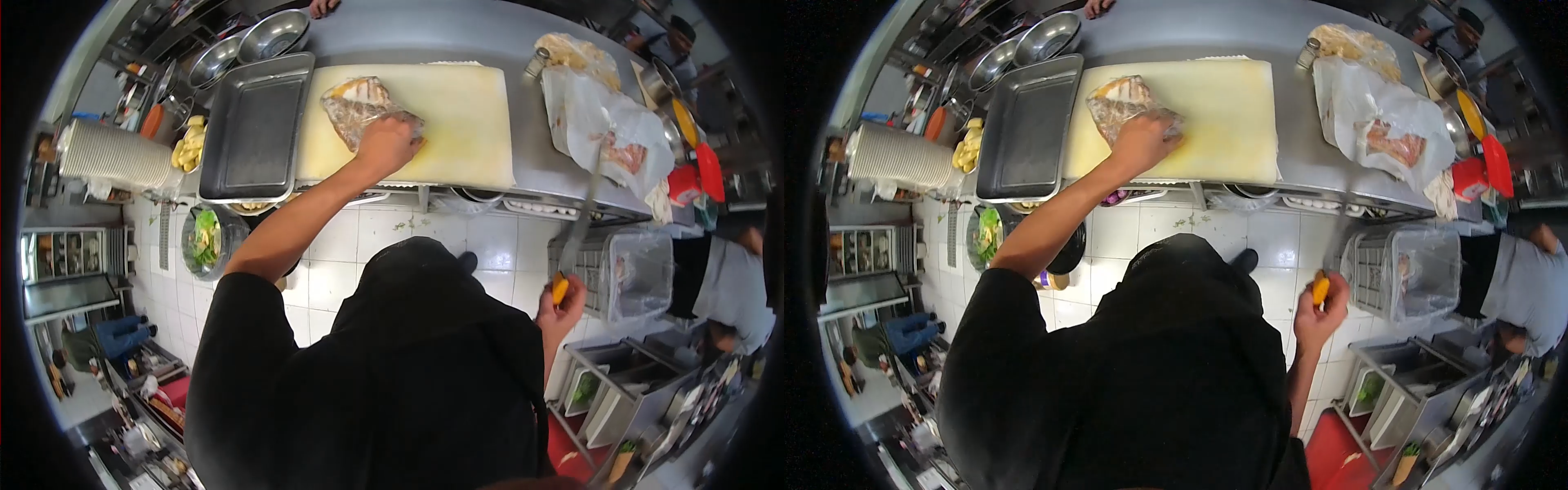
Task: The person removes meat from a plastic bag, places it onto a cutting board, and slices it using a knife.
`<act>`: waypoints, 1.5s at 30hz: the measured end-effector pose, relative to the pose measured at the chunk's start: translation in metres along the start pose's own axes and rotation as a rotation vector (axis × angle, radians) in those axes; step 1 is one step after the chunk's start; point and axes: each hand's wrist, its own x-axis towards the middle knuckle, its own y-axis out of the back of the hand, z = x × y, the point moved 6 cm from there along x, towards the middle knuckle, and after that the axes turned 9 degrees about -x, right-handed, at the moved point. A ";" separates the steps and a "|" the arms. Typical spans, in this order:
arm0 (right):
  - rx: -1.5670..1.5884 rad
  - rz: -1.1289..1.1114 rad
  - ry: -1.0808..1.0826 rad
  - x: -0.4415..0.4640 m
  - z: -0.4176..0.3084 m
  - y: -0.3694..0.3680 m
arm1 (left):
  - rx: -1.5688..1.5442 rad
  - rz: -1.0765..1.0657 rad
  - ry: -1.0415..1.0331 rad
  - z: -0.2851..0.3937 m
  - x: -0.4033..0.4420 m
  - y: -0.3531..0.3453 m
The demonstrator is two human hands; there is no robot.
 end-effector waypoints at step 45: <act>-0.251 -0.515 0.045 0.058 0.002 -0.080 | -0.177 -0.274 0.394 -0.176 0.094 0.045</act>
